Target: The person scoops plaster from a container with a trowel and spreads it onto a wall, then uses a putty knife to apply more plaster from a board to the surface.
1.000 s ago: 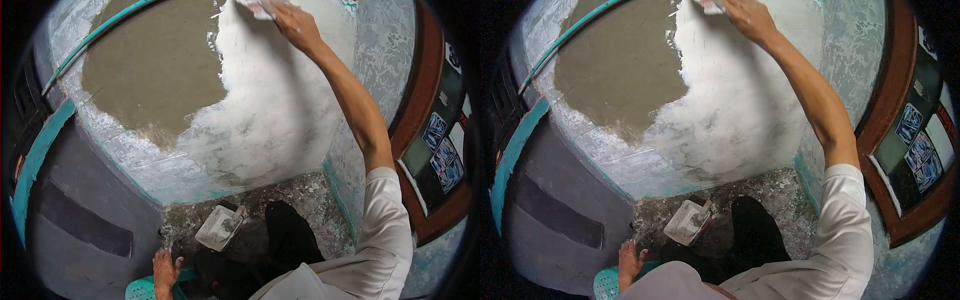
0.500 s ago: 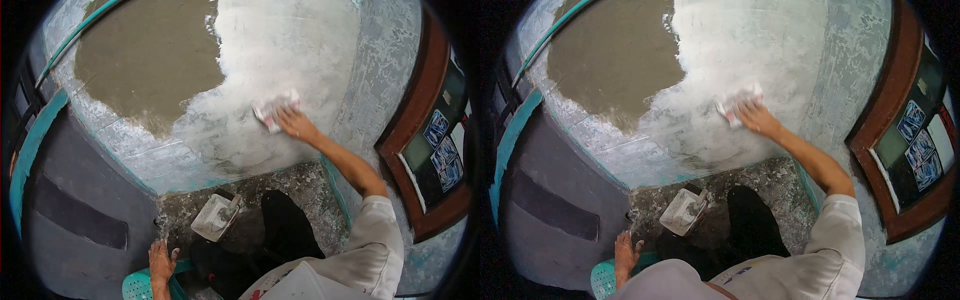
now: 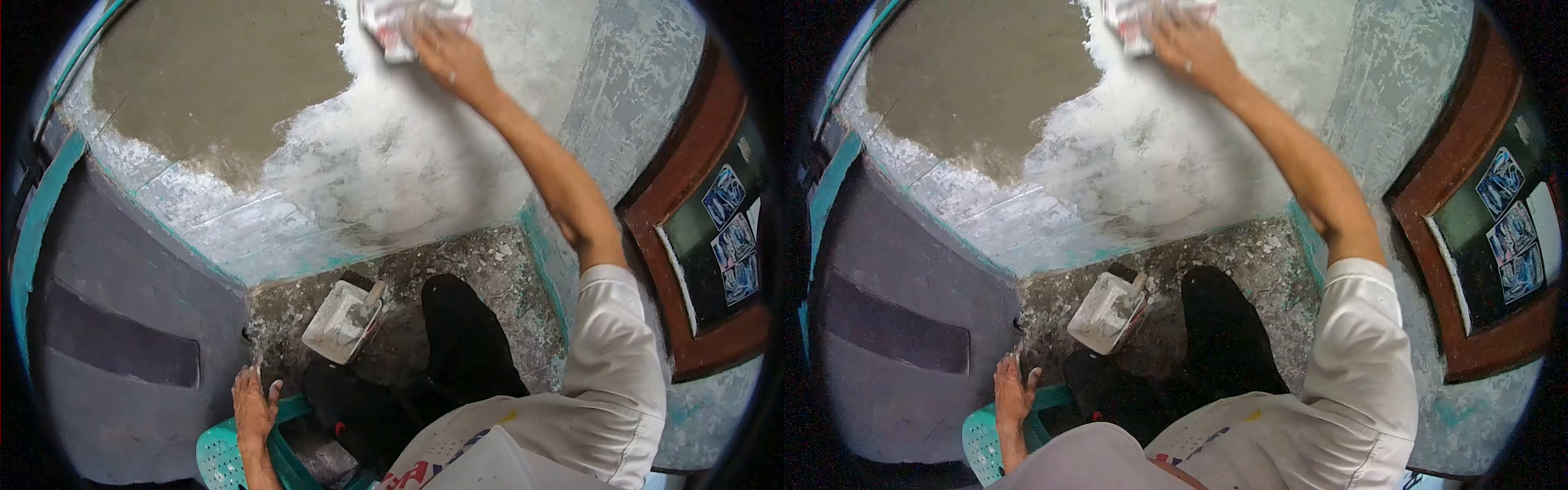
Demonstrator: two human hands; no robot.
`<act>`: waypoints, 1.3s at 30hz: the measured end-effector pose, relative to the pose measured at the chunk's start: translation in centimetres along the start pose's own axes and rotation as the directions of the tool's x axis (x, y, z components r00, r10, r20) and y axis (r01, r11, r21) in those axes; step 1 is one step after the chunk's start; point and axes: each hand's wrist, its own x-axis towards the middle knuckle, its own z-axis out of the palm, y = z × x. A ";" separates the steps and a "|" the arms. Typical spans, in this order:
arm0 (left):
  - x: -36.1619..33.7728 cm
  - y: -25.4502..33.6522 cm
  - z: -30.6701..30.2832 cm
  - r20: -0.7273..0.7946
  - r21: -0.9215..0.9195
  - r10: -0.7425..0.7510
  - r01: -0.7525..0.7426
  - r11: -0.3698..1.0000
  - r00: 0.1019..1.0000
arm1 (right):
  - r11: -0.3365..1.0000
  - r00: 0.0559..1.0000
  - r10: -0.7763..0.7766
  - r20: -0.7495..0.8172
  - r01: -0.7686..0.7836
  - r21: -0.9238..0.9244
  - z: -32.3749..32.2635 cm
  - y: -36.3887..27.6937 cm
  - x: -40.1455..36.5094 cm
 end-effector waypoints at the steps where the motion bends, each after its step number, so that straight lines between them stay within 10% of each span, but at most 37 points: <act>1: 0.2 -0.1 0.0 0.010 -0.016 -0.006 0.006 1.000 1.000 | 1.000 0.995 0.020 0.100 -0.020 0.003 0.9 -1.4 -2.6; 5: 0.0 -0.4 0.7 0.019 0.021 -0.047 0.047 0.999 0.999 | 0.987 0.934 -0.087 0.346 0.035 0.155 -2.1 -7.0 -12.4; 17: 0.0 -4.2 4.1 -0.079 0.000 -0.007 0.007 1.000 0.997 | 0.975 0.983 0.176 -0.054 -0.181 -0.127 -4.3 11.7 -1.9; 26: 0.0 -1.6 1.8 -0.037 0.045 -0.014 0.015 0.999 0.999 | 0.980 0.966 0.134 0.222 -0.162 0.114 -4.1 2.5 -11.1; 31: 0.4 -1.0 0.9 0.016 -0.019 -0.003 0.003 1.000 1.000 | 0.757 0.767 0.642 -0.011 -0.636 -0.148 -8.1 9.1 -6.2; 39: 0.1 -1.1 1.0 -0.022 -0.027 0.023 -0.024 0.999 0.999 | 0.607 0.627 0.769 -0.123 -0.777 -0.169 0.3 9.2 3.6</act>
